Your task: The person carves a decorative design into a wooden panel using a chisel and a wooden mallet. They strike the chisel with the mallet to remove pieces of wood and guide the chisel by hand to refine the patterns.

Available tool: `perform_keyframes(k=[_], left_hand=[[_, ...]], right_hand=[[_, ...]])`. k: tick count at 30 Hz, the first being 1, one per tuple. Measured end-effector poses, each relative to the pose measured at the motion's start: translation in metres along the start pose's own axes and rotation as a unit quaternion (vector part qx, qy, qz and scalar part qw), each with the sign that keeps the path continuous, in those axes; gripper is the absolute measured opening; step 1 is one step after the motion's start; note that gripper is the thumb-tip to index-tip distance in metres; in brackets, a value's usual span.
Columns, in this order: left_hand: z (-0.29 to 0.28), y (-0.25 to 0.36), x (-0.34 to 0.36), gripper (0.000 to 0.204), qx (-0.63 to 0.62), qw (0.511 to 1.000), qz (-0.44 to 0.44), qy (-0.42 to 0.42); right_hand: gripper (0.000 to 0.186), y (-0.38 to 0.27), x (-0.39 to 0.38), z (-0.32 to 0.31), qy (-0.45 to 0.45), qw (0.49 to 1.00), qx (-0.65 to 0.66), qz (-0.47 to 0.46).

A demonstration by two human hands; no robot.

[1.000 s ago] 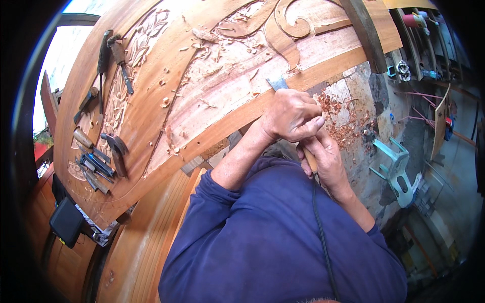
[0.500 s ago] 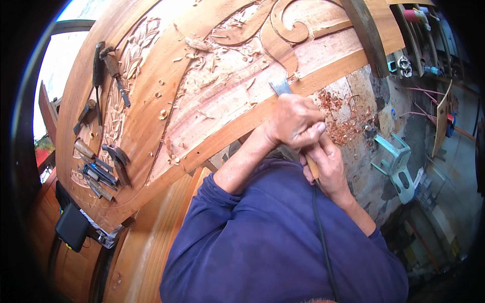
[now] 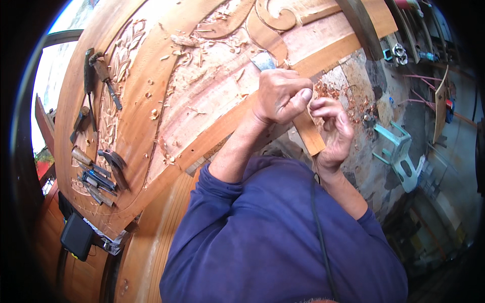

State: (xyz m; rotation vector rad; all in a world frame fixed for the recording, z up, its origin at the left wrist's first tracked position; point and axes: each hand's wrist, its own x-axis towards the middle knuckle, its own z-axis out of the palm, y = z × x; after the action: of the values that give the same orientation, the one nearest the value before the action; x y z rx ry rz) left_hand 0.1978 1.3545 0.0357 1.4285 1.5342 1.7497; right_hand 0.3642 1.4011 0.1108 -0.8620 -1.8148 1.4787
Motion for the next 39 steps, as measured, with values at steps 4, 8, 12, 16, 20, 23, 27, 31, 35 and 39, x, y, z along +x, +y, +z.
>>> perform_keyframes(k=[4,8,12,16,20,23,27,31,35,39], left_hand=[[0.009,0.012,-0.009,0.031,0.026,0.998,0.048,-0.019],[0.019,0.011,-0.011,0.032,0.012,0.999,0.045,0.005],[0.007,0.010,0.003,0.038,-0.018,0.995,0.080,-0.055],[0.000,0.008,0.002,0.043,0.029,0.985,0.069,-0.156],[0.002,0.005,0.000,0.034,0.035,0.984,0.070,-0.158],[0.005,0.006,-0.002,0.031,0.040,0.987,0.062,-0.140],[0.002,0.005,-0.003,0.029,0.050,0.986,0.060,-0.148],[0.006,0.007,0.000,0.031,0.053,0.988,0.048,-0.134],[0.009,0.007,-0.003,0.033,0.072,0.988,0.030,-0.135],[0.010,0.007,0.002,0.034,0.049,0.991,0.023,-0.120]], right_hand=[[0.027,-0.017,-0.025,-0.031,-0.038,0.994,-0.099,-0.004],[0.031,-0.062,-0.021,-0.019,-0.153,0.917,-0.010,0.368],[0.043,-0.062,-0.014,-0.016,-0.129,0.929,0.014,0.346],[0.043,-0.066,-0.014,-0.018,-0.142,0.932,0.001,0.334],[0.042,-0.048,-0.026,-0.019,-0.116,0.930,0.058,0.344],[0.028,-0.039,-0.029,-0.019,-0.108,0.977,-0.110,0.146],[0.038,-0.027,-0.018,-0.027,-0.092,0.984,-0.153,0.011],[0.033,-0.015,-0.027,-0.025,-0.031,0.997,-0.040,0.062],[0.034,-0.012,-0.028,-0.040,-0.047,0.995,-0.086,0.012],[0.032,-0.005,-0.015,-0.025,-0.021,0.999,-0.015,0.031]])
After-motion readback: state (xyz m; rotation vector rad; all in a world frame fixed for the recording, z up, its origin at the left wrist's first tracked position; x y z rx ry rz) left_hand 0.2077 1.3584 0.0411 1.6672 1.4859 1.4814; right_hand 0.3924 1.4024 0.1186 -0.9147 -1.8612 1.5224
